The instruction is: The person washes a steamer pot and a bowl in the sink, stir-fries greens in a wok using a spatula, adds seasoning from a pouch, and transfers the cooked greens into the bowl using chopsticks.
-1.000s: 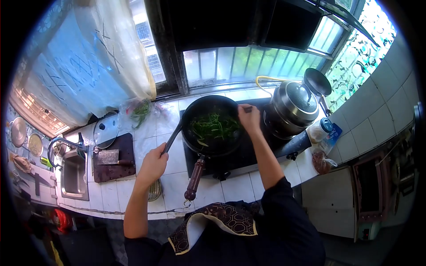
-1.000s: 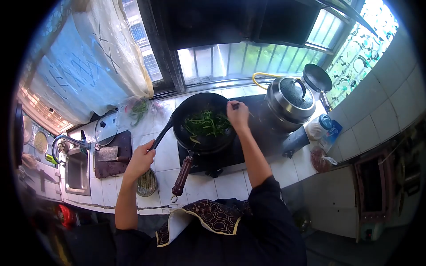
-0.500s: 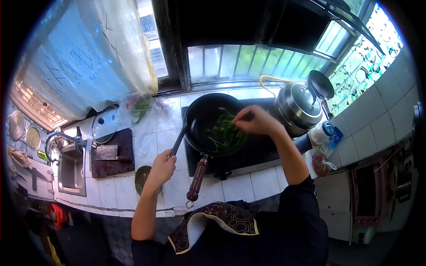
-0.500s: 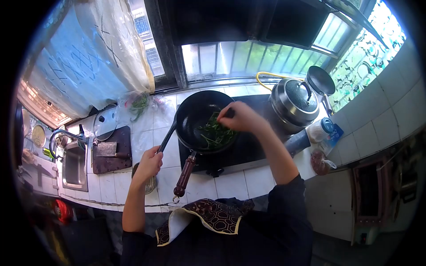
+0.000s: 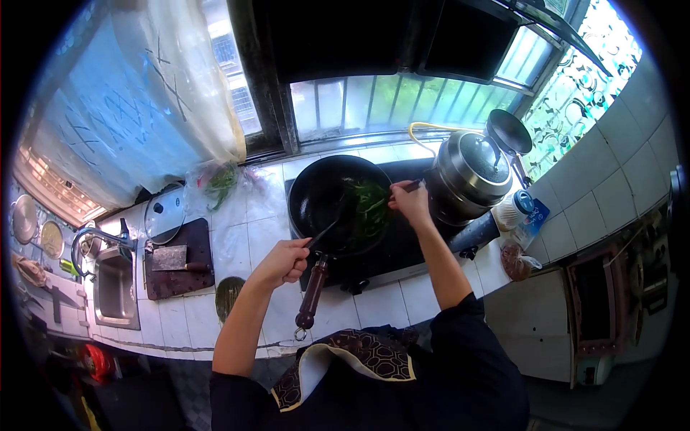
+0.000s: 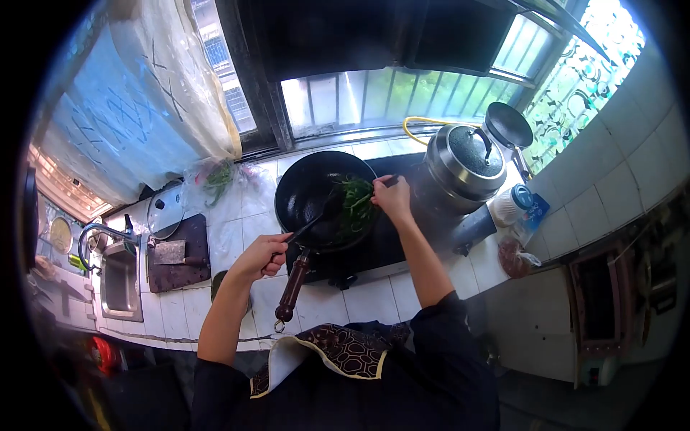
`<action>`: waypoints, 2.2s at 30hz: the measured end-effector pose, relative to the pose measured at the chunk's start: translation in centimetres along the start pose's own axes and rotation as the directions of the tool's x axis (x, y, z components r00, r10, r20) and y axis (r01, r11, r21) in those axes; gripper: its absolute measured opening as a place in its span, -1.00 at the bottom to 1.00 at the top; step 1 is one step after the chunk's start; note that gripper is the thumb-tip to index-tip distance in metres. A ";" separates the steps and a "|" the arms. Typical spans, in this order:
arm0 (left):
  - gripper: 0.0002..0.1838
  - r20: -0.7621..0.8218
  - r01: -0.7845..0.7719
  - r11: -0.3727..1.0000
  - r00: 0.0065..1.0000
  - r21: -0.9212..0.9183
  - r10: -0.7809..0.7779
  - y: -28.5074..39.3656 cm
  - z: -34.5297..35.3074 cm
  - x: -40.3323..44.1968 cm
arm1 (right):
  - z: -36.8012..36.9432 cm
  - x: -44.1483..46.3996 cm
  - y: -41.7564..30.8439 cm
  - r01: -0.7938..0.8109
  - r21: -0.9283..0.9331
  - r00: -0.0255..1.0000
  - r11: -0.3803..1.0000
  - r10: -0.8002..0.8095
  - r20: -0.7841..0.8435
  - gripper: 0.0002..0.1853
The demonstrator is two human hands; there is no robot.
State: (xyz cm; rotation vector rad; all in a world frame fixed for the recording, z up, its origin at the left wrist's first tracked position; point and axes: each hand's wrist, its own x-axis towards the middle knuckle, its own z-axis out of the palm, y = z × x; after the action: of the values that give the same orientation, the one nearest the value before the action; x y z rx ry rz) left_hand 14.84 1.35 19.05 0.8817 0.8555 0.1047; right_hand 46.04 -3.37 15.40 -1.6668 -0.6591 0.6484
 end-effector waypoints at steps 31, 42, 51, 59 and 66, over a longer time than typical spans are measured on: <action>-0.63 -0.278 -0.418 0.880 0.838 0.224 0.469 -0.9 1.6 -10.8 | 6.4 3.4 2.3 0.119 0.233 0.989 0.965 -0.136 0.058 -0.82; -0.77 -0.287 -0.350 0.927 0.882 0.132 0.374 -3.7 1.3 -10.0 | 0.8 0.5 -4.3 0.483 -0.269 0.709 0.833 -0.192 0.678 -0.87; -0.77 -0.344 -0.212 0.933 0.887 0.290 0.308 -1.5 1.9 -6.6 | 0.8 0.3 -4.0 0.485 -0.428 0.872 0.763 -0.462 0.163 -0.88; -0.73 -0.162 -0.110 0.994 0.981 0.010 0.110 1.0 -0.3 1.2 | 4.4 2.5 0.4 -0.061 0.231 0.997 0.971 0.069 -0.029 -0.84; -0.55 -0.174 -0.347 0.879 0.892 0.328 0.418 4.2 2.3 -12.0 | -3.2 -2.9 -5.0 0.053 0.463 0.989 0.885 -0.111 0.098 -0.78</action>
State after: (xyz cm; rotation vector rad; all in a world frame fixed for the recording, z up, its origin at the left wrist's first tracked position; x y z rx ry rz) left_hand 9.41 -2.36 30.19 1.3320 0.9237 0.4538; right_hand 45.99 -6.76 21.03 -1.1589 -0.6022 0.7815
